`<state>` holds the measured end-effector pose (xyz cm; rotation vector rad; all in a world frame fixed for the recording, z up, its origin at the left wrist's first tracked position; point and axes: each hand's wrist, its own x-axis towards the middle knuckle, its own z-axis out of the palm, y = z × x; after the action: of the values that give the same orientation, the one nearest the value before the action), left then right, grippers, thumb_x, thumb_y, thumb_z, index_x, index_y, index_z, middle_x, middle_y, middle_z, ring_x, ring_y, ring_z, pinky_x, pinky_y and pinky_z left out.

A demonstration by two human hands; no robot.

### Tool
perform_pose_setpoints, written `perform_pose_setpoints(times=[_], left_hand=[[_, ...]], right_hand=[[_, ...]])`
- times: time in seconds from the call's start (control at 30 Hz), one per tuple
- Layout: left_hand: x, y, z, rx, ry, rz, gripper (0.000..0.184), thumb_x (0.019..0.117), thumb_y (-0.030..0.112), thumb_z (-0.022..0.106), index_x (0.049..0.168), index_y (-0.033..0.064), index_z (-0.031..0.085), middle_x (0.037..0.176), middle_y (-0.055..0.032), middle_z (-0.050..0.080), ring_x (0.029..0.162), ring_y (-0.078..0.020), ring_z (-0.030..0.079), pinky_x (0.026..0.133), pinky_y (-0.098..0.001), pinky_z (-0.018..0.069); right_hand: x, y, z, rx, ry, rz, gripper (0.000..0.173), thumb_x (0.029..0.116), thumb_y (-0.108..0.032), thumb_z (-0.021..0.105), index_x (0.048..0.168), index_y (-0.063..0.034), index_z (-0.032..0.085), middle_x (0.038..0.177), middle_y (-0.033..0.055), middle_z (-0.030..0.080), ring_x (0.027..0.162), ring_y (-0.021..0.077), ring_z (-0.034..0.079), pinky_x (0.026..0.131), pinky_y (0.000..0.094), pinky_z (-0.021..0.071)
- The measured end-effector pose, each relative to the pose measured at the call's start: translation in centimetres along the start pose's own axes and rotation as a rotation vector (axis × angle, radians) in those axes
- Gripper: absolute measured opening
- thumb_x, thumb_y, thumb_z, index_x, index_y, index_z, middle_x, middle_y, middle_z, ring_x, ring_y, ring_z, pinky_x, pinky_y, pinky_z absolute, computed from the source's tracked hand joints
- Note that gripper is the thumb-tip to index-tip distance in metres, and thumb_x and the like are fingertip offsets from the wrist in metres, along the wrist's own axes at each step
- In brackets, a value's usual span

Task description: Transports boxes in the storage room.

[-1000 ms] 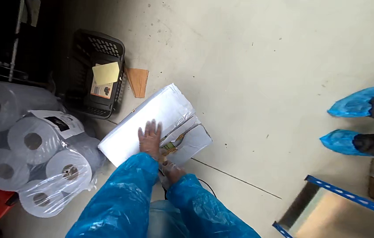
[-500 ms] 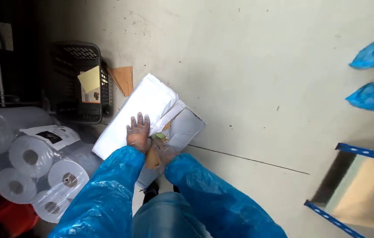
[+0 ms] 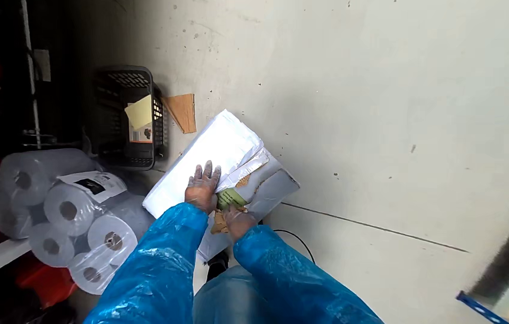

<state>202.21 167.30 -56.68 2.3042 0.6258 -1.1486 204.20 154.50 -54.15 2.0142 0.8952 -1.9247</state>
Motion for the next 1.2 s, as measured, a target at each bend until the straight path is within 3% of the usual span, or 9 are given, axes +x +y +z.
perform_pose_setpoints(times=[0.3,0.5,0.8,1.0,1.1,1.13,1.17,1.2], left_hand=[[0.1,-0.6,0.7,-0.054,0.002,0.032,0.089,0.0900,0.007,0.071,0.164,0.0312,0.028,0.174,0.0025,0.012,0.160,-0.0326,0.011,0.122,-0.0576,0.0263],[0.0,-1.2,0.8,-0.117,0.034,0.093,0.087,0.0907,0.009,0.075,0.163,0.0288,0.031,0.172,0.0037,0.019,0.159,-0.0288,0.017,0.119,-0.0541,0.0348],[0.3,-2.0,0.8,-0.153,0.048,0.133,0.082,0.0927,0.009,0.073,0.162,0.0285,0.033,0.172,0.0056,0.022,0.158,-0.0269,0.020,0.117,-0.0550,0.0383],[0.3,-1.8,0.8,-0.123,0.050,0.121,0.087,0.0903,0.012,0.077,0.163,0.0278,0.032,0.171,0.0061,0.023,0.159,-0.0251,0.020,0.120,-0.0512,0.0360],[-0.7,-0.3,1.3,-0.069,0.044,0.064,0.091,0.0897,0.012,0.076,0.165,0.0225,0.026,0.173,0.0003,0.016,0.159,-0.0271,0.015,0.123,-0.0529,0.0280],[-1.2,0.3,2.0,-0.053,0.056,0.087,0.089,0.0892,0.009,0.074,0.164,0.0172,0.027,0.173,-0.0032,0.017,0.159,-0.0288,0.018,0.123,-0.0554,0.0255],[-1.9,0.6,3.1,-0.045,0.104,0.156,0.085,0.0866,0.003,0.074,0.161,0.0115,0.035,0.170,-0.0080,0.026,0.156,-0.0314,0.027,0.122,-0.0579,0.0274],[-2.7,0.8,4.3,-0.043,0.137,0.252,0.080,0.0816,-0.004,0.076,0.154,0.0083,0.046,0.164,-0.0115,0.039,0.148,-0.0347,0.041,0.117,-0.0596,0.0343]], right_hand=[[-2.2,0.0,0.8,-0.010,-0.103,-0.012,0.059,0.0981,-0.005,0.061,0.153,-0.0038,0.041,0.154,0.0255,0.043,0.127,0.0444,0.058,0.101,0.0574,0.0512],[-4.2,1.9,3.3,0.073,-0.081,-0.034,0.060,0.1000,-0.010,0.059,0.157,-0.0078,0.039,0.155,0.0214,0.045,0.126,0.0418,0.061,0.101,0.0554,0.0524],[-4.1,2.9,4.1,0.094,-0.049,-0.101,0.056,0.0997,-0.012,0.060,0.153,-0.0087,0.045,0.150,0.0216,0.050,0.126,0.0423,0.060,0.101,0.0569,0.0513],[-3.6,2.2,3.3,0.045,-0.086,-0.047,0.059,0.1012,-0.015,0.059,0.157,-0.0095,0.040,0.153,0.0211,0.048,0.129,0.0422,0.058,0.103,0.0565,0.0504],[-3.3,2.3,2.9,0.064,-0.076,-0.043,0.058,0.1008,-0.016,0.060,0.155,-0.0091,0.042,0.152,0.0203,0.048,0.129,0.0406,0.058,0.104,0.0552,0.0501],[-3.2,2.4,2.9,0.065,-0.073,-0.041,0.058,0.1009,-0.016,0.060,0.155,-0.0086,0.042,0.152,0.0205,0.048,0.130,0.0406,0.057,0.105,0.0548,0.0497],[-3.1,2.5,3.0,0.069,-0.065,-0.041,0.058,0.1009,-0.016,0.061,0.155,-0.0086,0.042,0.152,0.0208,0.048,0.130,0.0407,0.057,0.105,0.0548,0.0497],[-3.1,2.6,3.2,0.076,-0.054,-0.044,0.059,0.1005,-0.016,0.061,0.156,-0.0087,0.042,0.151,0.0209,0.049,0.130,0.0407,0.057,0.105,0.0551,0.0498]])
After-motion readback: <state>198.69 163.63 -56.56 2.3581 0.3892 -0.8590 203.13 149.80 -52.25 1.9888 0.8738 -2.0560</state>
